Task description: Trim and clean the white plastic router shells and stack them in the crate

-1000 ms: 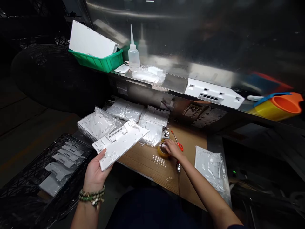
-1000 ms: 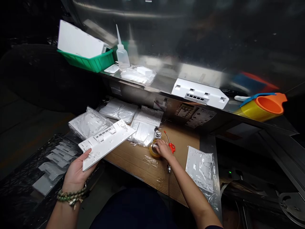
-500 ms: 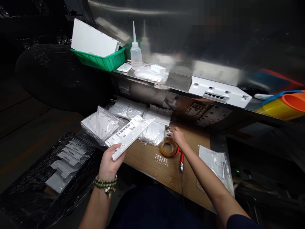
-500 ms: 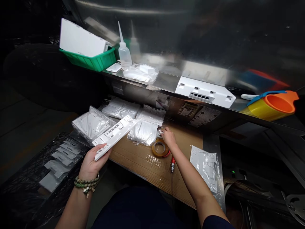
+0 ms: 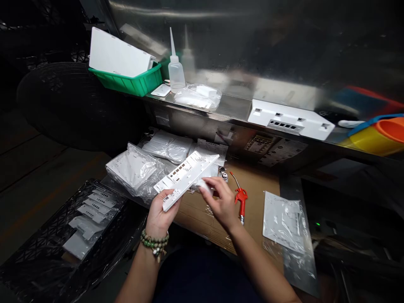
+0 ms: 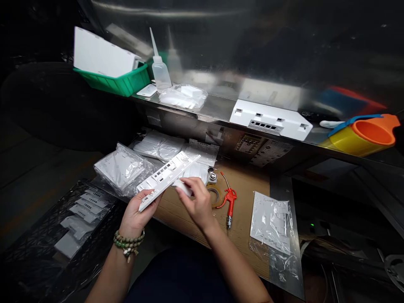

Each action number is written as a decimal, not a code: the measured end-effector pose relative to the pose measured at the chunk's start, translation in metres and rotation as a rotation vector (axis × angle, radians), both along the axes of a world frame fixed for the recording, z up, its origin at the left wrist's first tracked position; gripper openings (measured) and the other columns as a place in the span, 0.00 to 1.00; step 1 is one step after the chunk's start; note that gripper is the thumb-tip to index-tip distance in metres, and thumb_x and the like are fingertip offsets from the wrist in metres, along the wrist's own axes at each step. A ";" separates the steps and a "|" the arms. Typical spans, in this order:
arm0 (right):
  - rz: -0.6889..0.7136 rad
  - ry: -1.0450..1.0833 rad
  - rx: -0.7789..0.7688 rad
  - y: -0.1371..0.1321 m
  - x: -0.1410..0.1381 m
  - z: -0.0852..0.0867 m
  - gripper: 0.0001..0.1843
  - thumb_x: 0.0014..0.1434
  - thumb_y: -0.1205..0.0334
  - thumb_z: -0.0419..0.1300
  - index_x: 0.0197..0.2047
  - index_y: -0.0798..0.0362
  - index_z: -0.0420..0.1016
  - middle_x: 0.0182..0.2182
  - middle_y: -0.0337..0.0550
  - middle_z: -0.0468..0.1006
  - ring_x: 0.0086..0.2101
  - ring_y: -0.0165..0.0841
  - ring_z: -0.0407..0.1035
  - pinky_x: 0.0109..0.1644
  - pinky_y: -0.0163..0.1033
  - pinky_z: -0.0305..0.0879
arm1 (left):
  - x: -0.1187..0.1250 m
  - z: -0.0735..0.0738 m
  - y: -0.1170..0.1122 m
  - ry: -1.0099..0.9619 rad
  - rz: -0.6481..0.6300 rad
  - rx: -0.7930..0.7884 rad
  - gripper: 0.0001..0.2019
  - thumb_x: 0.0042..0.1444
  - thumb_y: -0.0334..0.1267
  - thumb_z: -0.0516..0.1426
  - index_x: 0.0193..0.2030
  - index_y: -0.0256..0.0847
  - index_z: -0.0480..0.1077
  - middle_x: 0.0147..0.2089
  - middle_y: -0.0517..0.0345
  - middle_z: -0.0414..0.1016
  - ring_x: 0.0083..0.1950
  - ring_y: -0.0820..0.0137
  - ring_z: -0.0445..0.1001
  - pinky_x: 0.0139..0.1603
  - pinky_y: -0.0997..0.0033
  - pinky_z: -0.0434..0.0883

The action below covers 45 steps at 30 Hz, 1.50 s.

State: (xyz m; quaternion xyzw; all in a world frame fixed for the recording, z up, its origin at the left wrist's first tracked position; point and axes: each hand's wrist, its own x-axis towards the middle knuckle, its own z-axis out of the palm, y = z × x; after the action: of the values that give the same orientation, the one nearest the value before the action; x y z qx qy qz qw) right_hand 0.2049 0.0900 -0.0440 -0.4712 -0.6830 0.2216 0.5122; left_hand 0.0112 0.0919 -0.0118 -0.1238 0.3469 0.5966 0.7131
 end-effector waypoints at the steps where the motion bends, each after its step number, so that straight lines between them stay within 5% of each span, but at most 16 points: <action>1: 0.010 0.062 0.051 -0.007 -0.009 0.007 0.14 0.68 0.56 0.62 0.55 0.46 0.78 0.45 0.46 0.79 0.44 0.36 0.75 0.44 0.39 0.76 | 0.003 0.000 0.001 0.001 -0.015 0.012 0.40 0.56 0.17 0.46 0.77 0.35 0.52 0.59 0.40 0.80 0.55 0.58 0.81 0.58 0.62 0.79; 7: -0.180 0.094 0.171 -0.014 -0.021 0.014 0.09 0.67 0.62 0.63 0.48 0.45 0.83 0.40 0.46 0.78 0.39 0.35 0.76 0.44 0.41 0.76 | 0.017 0.005 0.003 0.027 -0.060 0.008 0.41 0.54 0.16 0.45 0.77 0.35 0.51 0.57 0.43 0.81 0.55 0.59 0.82 0.60 0.60 0.77; 12: -0.077 0.040 0.215 -0.019 -0.019 0.011 0.09 0.65 0.64 0.64 0.48 0.45 0.83 0.37 0.44 0.79 0.34 0.32 0.77 0.38 0.38 0.76 | 0.022 0.012 0.002 0.030 -0.067 -0.080 0.39 0.56 0.17 0.45 0.77 0.31 0.51 0.57 0.40 0.81 0.51 0.62 0.84 0.53 0.70 0.80; 18: -0.275 0.085 0.208 -0.010 -0.005 0.014 0.06 0.65 0.63 0.64 0.43 0.47 0.84 0.36 0.45 0.78 0.34 0.32 0.75 0.36 0.38 0.74 | 0.025 0.014 -0.002 0.046 -0.066 -0.025 0.40 0.58 0.16 0.45 0.78 0.35 0.49 0.59 0.41 0.79 0.56 0.58 0.81 0.64 0.56 0.74; 24: -0.097 0.046 0.255 -0.015 -0.005 0.012 0.08 0.65 0.65 0.65 0.46 0.48 0.83 0.37 0.44 0.80 0.33 0.31 0.76 0.35 0.36 0.76 | 0.024 0.017 -0.006 0.027 -0.089 -0.022 0.39 0.58 0.16 0.44 0.77 0.32 0.49 0.58 0.39 0.79 0.57 0.55 0.80 0.65 0.53 0.73; 29: -0.313 0.125 0.271 0.000 0.005 0.012 0.06 0.64 0.67 0.65 0.42 0.50 0.84 0.36 0.44 0.78 0.32 0.30 0.73 0.34 0.36 0.73 | 0.027 0.017 -0.006 0.067 -0.066 -0.030 0.38 0.58 0.16 0.46 0.77 0.32 0.51 0.56 0.39 0.81 0.54 0.56 0.81 0.63 0.55 0.74; 35: 0.114 0.168 0.178 -0.041 -0.015 0.028 0.09 0.62 0.68 0.67 0.46 0.50 0.82 0.37 0.42 0.78 0.32 0.28 0.73 0.33 0.33 0.72 | 0.030 0.027 -0.003 0.180 -0.073 -0.020 0.34 0.59 0.17 0.48 0.74 0.27 0.56 0.53 0.37 0.82 0.54 0.52 0.82 0.62 0.48 0.76; 40: 0.074 0.132 0.065 -0.051 -0.009 0.050 0.08 0.64 0.67 0.64 0.47 0.51 0.80 0.41 0.45 0.74 0.42 0.33 0.73 0.44 0.37 0.73 | 0.033 0.039 -0.007 0.345 -0.007 0.249 0.35 0.57 0.17 0.57 0.71 0.37 0.62 0.57 0.42 0.81 0.59 0.53 0.79 0.65 0.50 0.73; 45: 0.186 -0.023 0.122 -0.047 -0.023 0.049 0.08 0.65 0.65 0.65 0.48 0.52 0.80 0.41 0.46 0.72 0.39 0.33 0.73 0.44 0.37 0.73 | 0.039 0.046 -0.012 0.395 0.050 0.363 0.41 0.51 0.18 0.62 0.71 0.45 0.63 0.60 0.48 0.79 0.61 0.53 0.78 0.68 0.49 0.70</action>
State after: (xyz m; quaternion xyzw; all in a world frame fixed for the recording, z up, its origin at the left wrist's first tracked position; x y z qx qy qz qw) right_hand 0.1818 0.0434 0.0050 -0.3761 -0.7420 0.2207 0.5093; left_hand 0.0499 0.0799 0.0344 0.1164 0.3634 0.6790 0.6272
